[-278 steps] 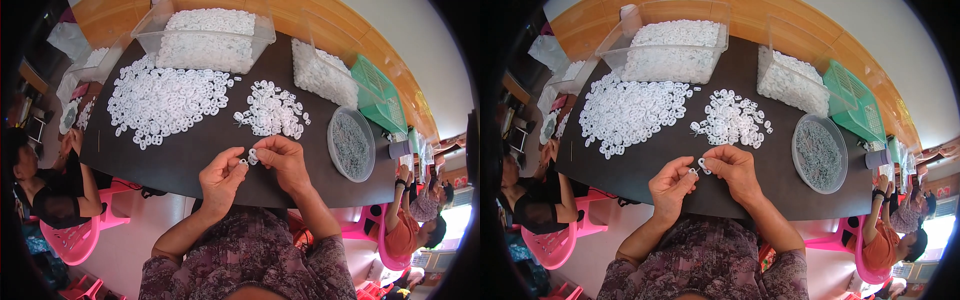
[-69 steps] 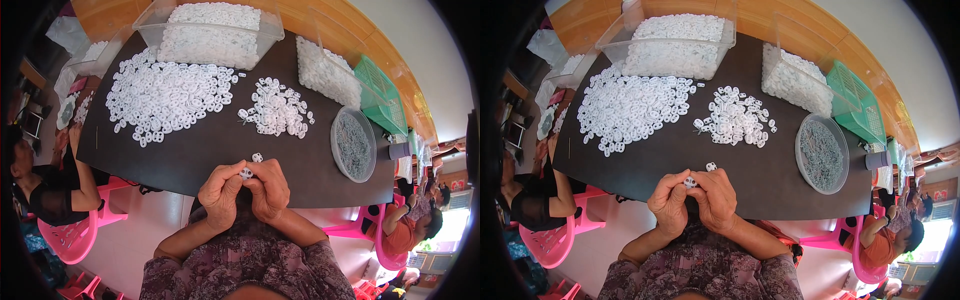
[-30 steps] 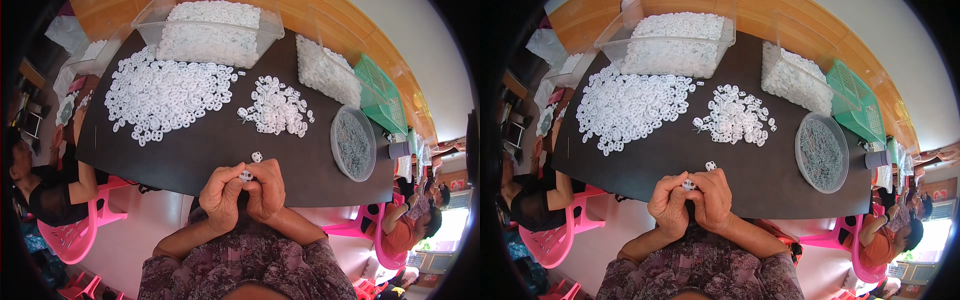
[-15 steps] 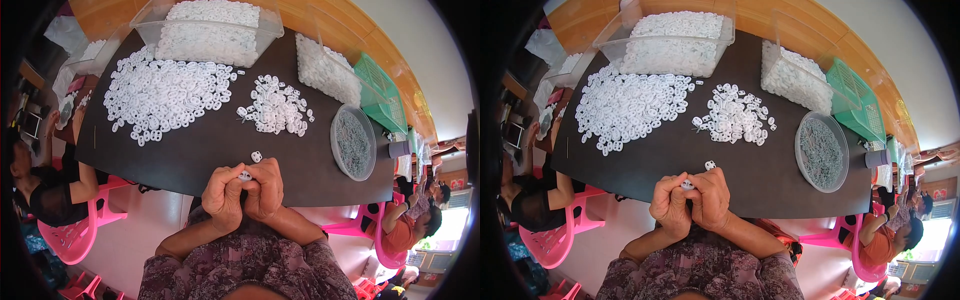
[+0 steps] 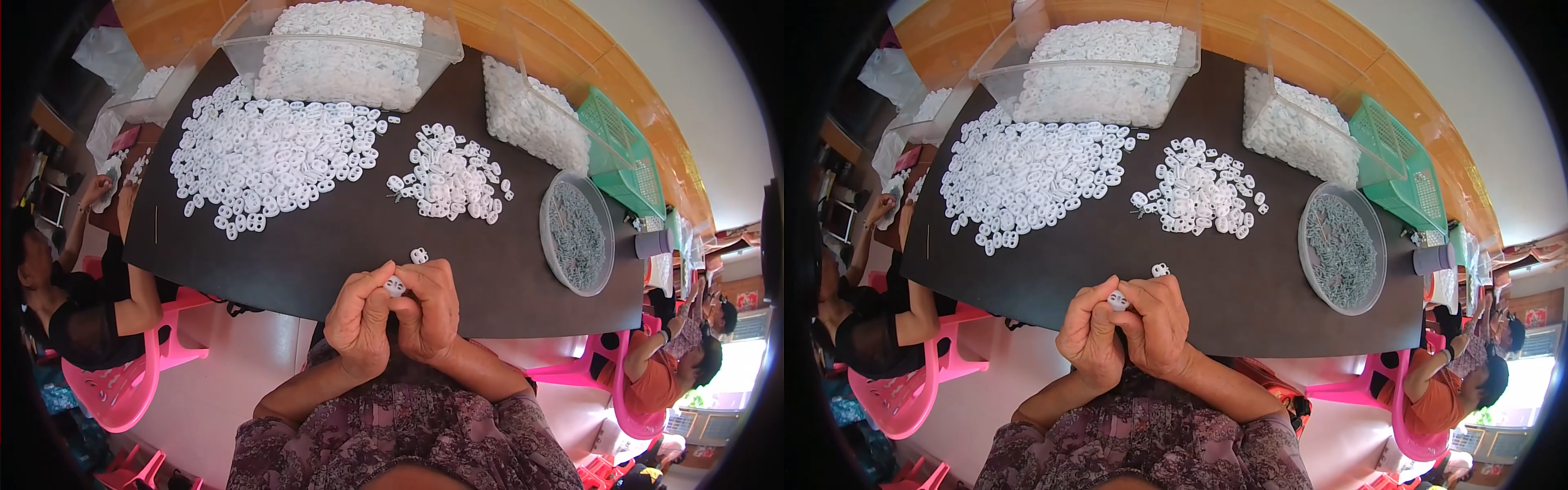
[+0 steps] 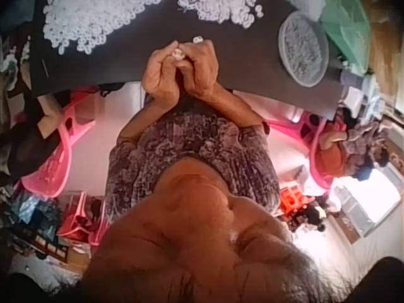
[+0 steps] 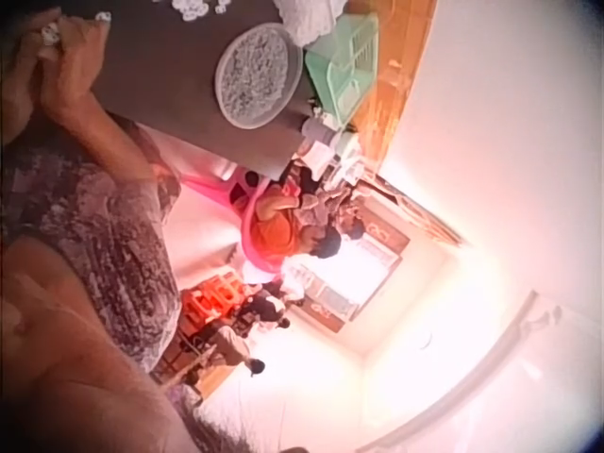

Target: The recorder is assembling small white plastic components by hand on a workbench.

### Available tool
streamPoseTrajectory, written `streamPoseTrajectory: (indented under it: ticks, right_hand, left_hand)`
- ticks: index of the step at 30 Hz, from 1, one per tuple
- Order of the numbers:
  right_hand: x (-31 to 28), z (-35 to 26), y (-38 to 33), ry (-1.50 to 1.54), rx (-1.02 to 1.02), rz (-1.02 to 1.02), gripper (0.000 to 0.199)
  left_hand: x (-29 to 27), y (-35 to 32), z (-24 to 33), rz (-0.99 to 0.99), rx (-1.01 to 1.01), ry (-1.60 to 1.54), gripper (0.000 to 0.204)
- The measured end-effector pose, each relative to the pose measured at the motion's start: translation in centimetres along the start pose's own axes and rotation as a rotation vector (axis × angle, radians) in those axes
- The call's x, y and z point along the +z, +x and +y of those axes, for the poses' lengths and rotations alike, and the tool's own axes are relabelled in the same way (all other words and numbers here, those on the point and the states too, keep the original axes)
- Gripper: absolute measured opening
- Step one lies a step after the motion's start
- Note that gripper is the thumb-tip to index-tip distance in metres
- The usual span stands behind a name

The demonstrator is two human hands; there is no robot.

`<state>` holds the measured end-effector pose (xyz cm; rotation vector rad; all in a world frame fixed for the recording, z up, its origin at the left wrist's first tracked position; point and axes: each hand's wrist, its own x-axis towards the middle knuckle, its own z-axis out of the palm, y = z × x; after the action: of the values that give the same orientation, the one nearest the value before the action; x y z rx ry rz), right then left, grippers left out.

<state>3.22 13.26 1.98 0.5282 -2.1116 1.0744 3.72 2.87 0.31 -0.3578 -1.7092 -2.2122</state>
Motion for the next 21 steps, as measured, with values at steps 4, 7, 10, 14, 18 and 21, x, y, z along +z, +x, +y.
streamPoseTrajectory:
  ticks: [4, 7, 10, 14, 18, 21]
  right_hand:
    - [-0.4, -0.1, 0.5, 0.007, -0.018, -0.015, 0.029]
    - [-0.8, 0.0, 0.4, -0.004, -0.013, -0.031, 0.030]
    - [-1.4, 0.3, 0.6, 0.011, -0.028, -0.035, 0.030]
    - [-1.8, 0.5, 0.7, 0.019, -0.046, -0.019, 0.029]
    - [-2.3, 0.8, 0.6, 0.029, -0.050, 0.017, 0.029]
    - [-2.5, 1.1, 0.3, 0.036, -0.037, 0.020, 0.026]
  left_hand:
    - [0.1, 0.2, 0.0, 0.025, -0.035, -0.043, 0.023]
    - [0.3, 0.1, 0.2, 0.020, -0.088, -0.111, 0.023]
    - [0.5, 0.1, 0.6, 0.019, -0.142, -0.125, 0.023]
    - [0.8, 0.1, 0.6, -0.003, -0.164, -0.137, 0.022]
    - [1.2, 0.2, 0.8, -0.026, -0.133, -0.092, 0.022]
    - [1.5, 0.2, 0.7, -0.037, -0.116, -0.072, 0.022]
